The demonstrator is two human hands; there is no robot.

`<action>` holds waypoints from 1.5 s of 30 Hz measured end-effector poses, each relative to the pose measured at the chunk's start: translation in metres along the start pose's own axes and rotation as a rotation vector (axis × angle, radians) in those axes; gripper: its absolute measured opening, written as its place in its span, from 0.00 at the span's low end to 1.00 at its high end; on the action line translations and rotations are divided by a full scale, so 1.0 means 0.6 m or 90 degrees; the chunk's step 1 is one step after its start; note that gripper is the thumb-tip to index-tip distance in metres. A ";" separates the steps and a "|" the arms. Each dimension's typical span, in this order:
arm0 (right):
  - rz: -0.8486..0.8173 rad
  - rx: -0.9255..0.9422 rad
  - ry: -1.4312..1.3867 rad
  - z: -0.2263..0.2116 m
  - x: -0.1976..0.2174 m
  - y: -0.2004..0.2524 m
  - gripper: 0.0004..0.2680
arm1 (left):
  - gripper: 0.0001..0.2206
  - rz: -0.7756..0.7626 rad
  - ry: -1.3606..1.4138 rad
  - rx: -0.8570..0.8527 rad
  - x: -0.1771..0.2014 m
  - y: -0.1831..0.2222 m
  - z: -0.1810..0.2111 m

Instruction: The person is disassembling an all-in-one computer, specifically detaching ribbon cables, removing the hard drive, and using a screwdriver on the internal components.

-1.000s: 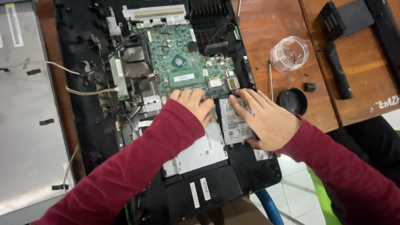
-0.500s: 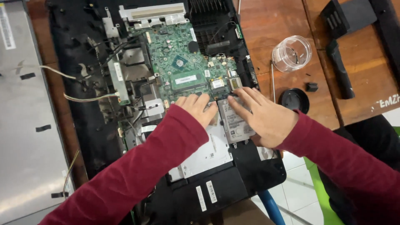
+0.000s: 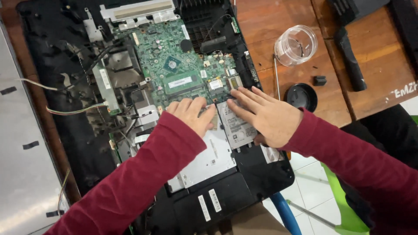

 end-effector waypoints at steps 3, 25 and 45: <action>0.003 0.014 -0.020 0.000 0.005 0.003 0.50 | 0.13 -0.009 0.010 0.009 0.003 0.004 0.004; 0.067 -0.031 0.037 -0.037 -0.009 0.019 0.67 | 0.15 0.110 -0.141 -0.015 0.019 0.034 0.017; 0.081 0.011 -0.188 -0.023 0.008 0.016 0.44 | 0.27 -0.031 -0.028 0.019 0.032 0.000 0.050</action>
Point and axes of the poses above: each hand's wrist, its own y-axis away from the middle knuckle, its own x-axis out of the back of the hand, z = x × y, the point moved 4 cm from there along -y, towards the middle knuckle, and after that the axes turned 3 degrees about -z, right-handed, at the moved point
